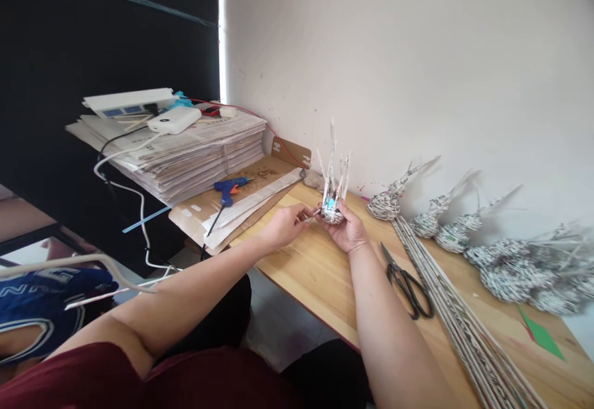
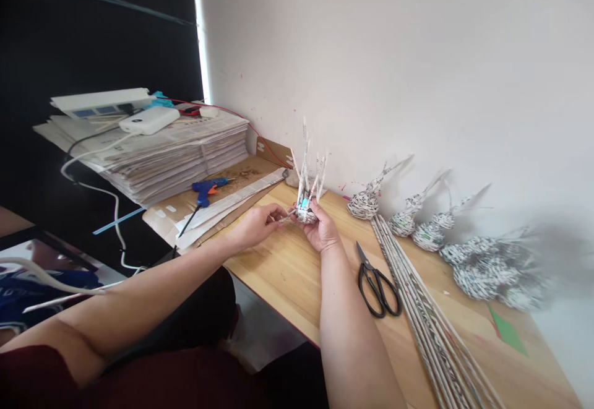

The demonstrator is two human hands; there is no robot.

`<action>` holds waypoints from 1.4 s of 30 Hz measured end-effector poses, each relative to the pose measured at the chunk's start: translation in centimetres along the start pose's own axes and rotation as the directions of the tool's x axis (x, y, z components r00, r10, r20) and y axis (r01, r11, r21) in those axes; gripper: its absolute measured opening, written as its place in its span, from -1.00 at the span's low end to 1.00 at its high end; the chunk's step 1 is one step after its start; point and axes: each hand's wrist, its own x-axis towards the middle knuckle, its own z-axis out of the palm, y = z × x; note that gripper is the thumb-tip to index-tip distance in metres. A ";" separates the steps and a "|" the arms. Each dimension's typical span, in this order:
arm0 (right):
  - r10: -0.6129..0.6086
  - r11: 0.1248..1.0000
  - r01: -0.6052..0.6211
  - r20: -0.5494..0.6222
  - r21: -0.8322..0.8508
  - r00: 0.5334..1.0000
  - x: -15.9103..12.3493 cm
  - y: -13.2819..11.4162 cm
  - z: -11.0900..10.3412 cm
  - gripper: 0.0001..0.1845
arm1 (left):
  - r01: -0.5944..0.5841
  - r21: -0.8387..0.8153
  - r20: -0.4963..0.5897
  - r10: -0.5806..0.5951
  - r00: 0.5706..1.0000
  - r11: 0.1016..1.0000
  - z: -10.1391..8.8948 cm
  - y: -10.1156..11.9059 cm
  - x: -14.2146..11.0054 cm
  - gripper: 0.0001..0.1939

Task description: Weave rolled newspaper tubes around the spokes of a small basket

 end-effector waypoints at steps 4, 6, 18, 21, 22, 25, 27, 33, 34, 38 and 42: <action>0.012 1.000 -0.012 -0.001 -0.009 1.000 0.1 0.0 -0.2 -0.77 | 0.067 0.014 -0.033 -0.067 0.997 0.998 -0.6 -1.2 0.0 -0.73; 0.025 1.000 -0.025 0.000 -0.018 1.000 0.1 0.0 -0.3 -0.77 | 0.087 0.014 -0.038 -0.087 0.996 0.996 -1.0 -1.8 -0.1 -0.75; 0.048 0.997 -0.047 0.023 -0.061 0.999 0.0 0.0 -0.3 -0.75 | 0.034 -0.133 -0.079 -0.045 0.996 0.990 -2.9 -1.2 -1.0 -0.71; 0.046 0.997 -0.045 0.020 -0.063 0.999 0.1 0.0 -0.4 -0.79 | -0.015 -0.133 -0.071 0.006 0.997 0.991 -3.0 -0.9 -1.3 -0.71; 0.046 0.997 -0.044 0.019 -0.064 0.999 0.1 0.0 -0.5 -0.80 | -0.018 -0.135 -0.064 0.009 0.998 0.991 -3.0 -0.9 -1.4 -0.72; 0.046 0.996 -0.045 0.018 -0.074 0.999 0.0 0.0 -0.4 -0.79 | 0.017 -0.154 -0.041 -0.024 0.999 0.988 -3.2 -0.9 -1.4 -0.71; 0.049 0.996 -0.047 0.020 -0.082 0.999 -0.1 -0.1 -0.3 -0.78 | 0.051 -0.148 -0.032 -0.056 0.998 0.988 -3.4 -0.9 -1.3 -0.70; 0.051 0.985 -0.053 -0.015 -0.164 0.999 -0.3 -0.1 0.0 -0.76 | 0.077 -0.078 -0.047 -0.081 0.996 0.994 -4.4 -1.5 -1.4 -0.70; 0.051 0.983 -0.054 -0.019 -0.175 0.998 -0.3 -0.1 0.0 -0.76 | 0.081 -0.073 -0.044 -0.084 0.995 0.994 -4.5 -1.7 -1.5 -0.69; 0.046 0.978 -0.050 -0.025 -0.202 0.999 -0.1 -0.1 0.0 -0.76 | 0.093 -0.026 -0.048 -0.094 0.994 0.995 -5.6 -2.4 -2.1 -0.70; 0.038 0.976 -0.041 -0.017 -0.215 0.999 0.0 0.0 -0.1 -0.72 | 0.123 0.075 -0.127 -0.113 0.985 0.989 -8.2 -3.5 -2.6 -0.70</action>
